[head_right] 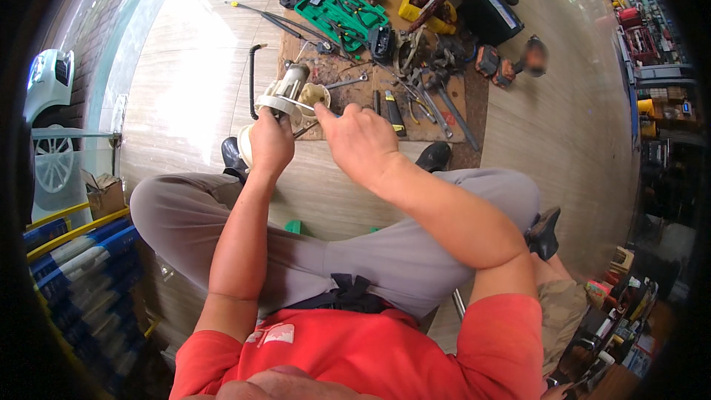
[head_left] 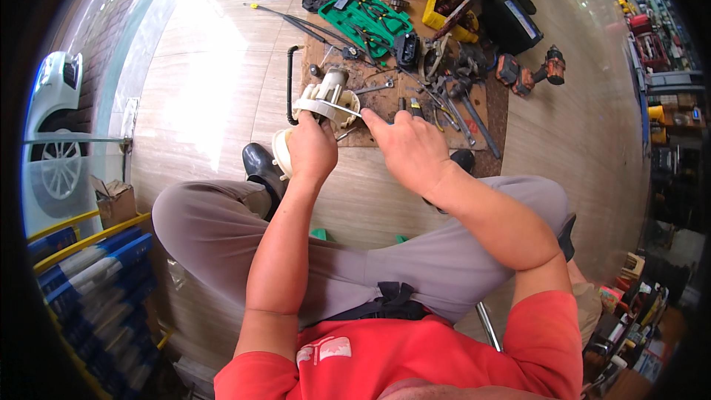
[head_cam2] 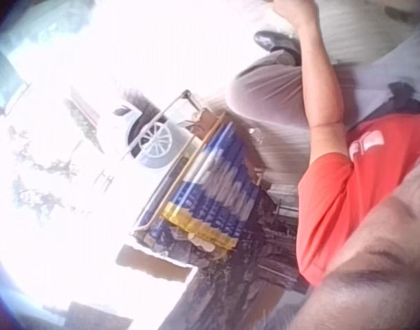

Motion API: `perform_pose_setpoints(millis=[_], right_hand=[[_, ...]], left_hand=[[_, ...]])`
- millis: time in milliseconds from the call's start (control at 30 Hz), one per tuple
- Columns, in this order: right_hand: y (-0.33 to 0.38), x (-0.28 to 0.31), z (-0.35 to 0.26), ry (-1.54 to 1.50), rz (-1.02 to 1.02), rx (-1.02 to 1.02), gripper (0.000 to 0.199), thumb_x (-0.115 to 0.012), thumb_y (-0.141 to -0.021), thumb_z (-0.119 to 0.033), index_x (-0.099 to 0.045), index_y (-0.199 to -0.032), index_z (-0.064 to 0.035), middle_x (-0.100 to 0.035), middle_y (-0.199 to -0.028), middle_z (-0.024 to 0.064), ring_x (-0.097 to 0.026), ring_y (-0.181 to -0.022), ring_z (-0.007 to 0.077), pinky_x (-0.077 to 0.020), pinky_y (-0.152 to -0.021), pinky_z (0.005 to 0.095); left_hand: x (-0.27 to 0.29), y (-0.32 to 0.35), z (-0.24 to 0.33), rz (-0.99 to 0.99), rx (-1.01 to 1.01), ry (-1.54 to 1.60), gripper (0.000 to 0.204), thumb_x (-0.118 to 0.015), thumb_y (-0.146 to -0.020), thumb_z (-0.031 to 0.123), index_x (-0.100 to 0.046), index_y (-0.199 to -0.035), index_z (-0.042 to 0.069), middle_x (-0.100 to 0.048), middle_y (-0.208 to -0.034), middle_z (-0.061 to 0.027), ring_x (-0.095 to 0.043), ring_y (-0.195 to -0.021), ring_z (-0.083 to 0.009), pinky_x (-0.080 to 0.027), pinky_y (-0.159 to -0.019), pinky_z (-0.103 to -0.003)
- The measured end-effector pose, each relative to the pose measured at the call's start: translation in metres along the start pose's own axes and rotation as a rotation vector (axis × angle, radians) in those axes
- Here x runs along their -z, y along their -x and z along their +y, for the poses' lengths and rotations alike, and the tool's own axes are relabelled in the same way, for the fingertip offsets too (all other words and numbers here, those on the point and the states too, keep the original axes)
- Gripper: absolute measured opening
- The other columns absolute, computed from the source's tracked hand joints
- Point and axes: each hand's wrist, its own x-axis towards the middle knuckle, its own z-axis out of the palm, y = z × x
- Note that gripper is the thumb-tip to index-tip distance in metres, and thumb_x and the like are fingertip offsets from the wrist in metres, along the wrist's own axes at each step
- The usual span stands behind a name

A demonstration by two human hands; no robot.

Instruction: The person disassembles a fuel pump assembly using a screwdriver and pliers, prying off plastic components and disconnecting a cylindrical pump unit from its housing.

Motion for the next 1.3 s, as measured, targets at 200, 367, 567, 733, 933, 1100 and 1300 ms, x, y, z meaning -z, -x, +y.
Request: perform_pose_setpoints(millis=[200, 367, 567, 733, 933, 1100, 1300], right_hand=[[-0.008, 0.016, 0.007, 0.086, -0.036, -0.086, 0.047, -0.055, -0.087, -0.009, -0.056, -0.133, -0.0187, -0.061, -0.081, 0.0160, -0.067, -0.073, 0.0323, -0.0555, -0.062, 0.0428], [-0.021, 0.038, 0.052, -0.010, 0.008, -0.162, 0.036, -0.054, -0.095, -0.020, -0.057, -0.131, -0.0179, -0.063, -0.078, 0.0171, -0.066, -0.077, 0.0351, -0.0536, -0.065, 0.0467], [0.000, 0.067, 0.041, -0.300, -0.058, -0.059, 0.030, -0.058, -0.094, -0.023, -0.063, -0.123, -0.0152, -0.065, -0.082, 0.0179, -0.063, -0.079, 0.0395, -0.0505, -0.070, 0.0475], [0.007, 0.072, 0.033, -0.288, -0.184, -0.002, 0.030, -0.057, -0.095, -0.024, -0.063, -0.122, -0.0150, -0.066, -0.083, 0.0180, -0.063, -0.078, 0.0391, -0.0507, -0.070, 0.0475], [-0.001, 0.060, 0.022, -0.207, -0.298, -0.037, 0.029, -0.055, -0.095, -0.022, -0.062, -0.122, -0.0149, -0.067, -0.082, 0.0189, -0.065, -0.080, 0.0391, -0.0513, -0.070, 0.0502], [0.001, 0.047, 0.020, -0.275, -0.223, -0.043, 0.028, -0.054, -0.095, -0.022, -0.061, -0.122, -0.0142, -0.067, -0.081, 0.0189, -0.065, -0.078, 0.0396, -0.0520, -0.068, 0.0507], [0.007, 0.018, 0.001, -0.155, -0.108, -0.065, 0.036, -0.053, -0.091, -0.013, -0.057, -0.127, -0.0131, -0.063, -0.081, 0.0178, -0.067, -0.074, 0.0360, -0.0547, -0.066, 0.0457]], left_hand=[[-0.003, -0.002, -0.034, -0.266, 0.114, 0.635, 0.033, -0.057, -0.089, 0.012, -0.056, -0.117, -0.005, -0.068, -0.092, -0.0143, -0.063, -0.079, -0.0224, -0.049, -0.071, -0.036], [0.013, 0.014, -0.016, -0.294, 0.146, 0.846, 0.033, -0.048, -0.096, 0.016, -0.058, -0.120, -0.004, -0.063, -0.104, -0.0059, -0.055, -0.089, -0.0117, -0.043, -0.079, -0.025], [0.011, 0.010, -0.025, -0.283, 0.108, 0.900, 0.035, -0.053, -0.100, 0.018, -0.053, -0.127, -0.004, -0.063, -0.106, -0.0084, -0.057, -0.091, -0.0132, -0.047, -0.081, -0.029], [0.013, 0.015, 0.004, -0.109, -0.050, 0.547, 0.032, -0.065, -0.094, 0.019, -0.057, -0.113, -0.005, -0.066, -0.080, -0.0096, -0.060, -0.061, -0.0246, -0.048, -0.060, -0.040], [-0.006, 0.008, -0.023, 0.121, -0.223, 0.066, 0.043, -0.079, -0.080, 0.033, -0.058, -0.091, -0.003, -0.065, -0.078, -0.0248, -0.060, -0.071, -0.0460, -0.047, -0.063, -0.050], [-0.007, 0.005, -0.025, 0.158, -0.216, 0.016, 0.046, -0.080, -0.077, 0.037, -0.058, -0.088, -0.002, -0.064, -0.073, -0.0220, -0.060, -0.071, -0.0446, -0.046, -0.063, -0.051], [0.001, 0.002, -0.011, 0.129, -0.087, 0.135, 0.028, -0.078, -0.082, 0.016, -0.064, -0.096, -0.004, -0.070, -0.080, -0.0181, -0.067, -0.069, -0.0301, -0.050, -0.064, -0.037]])
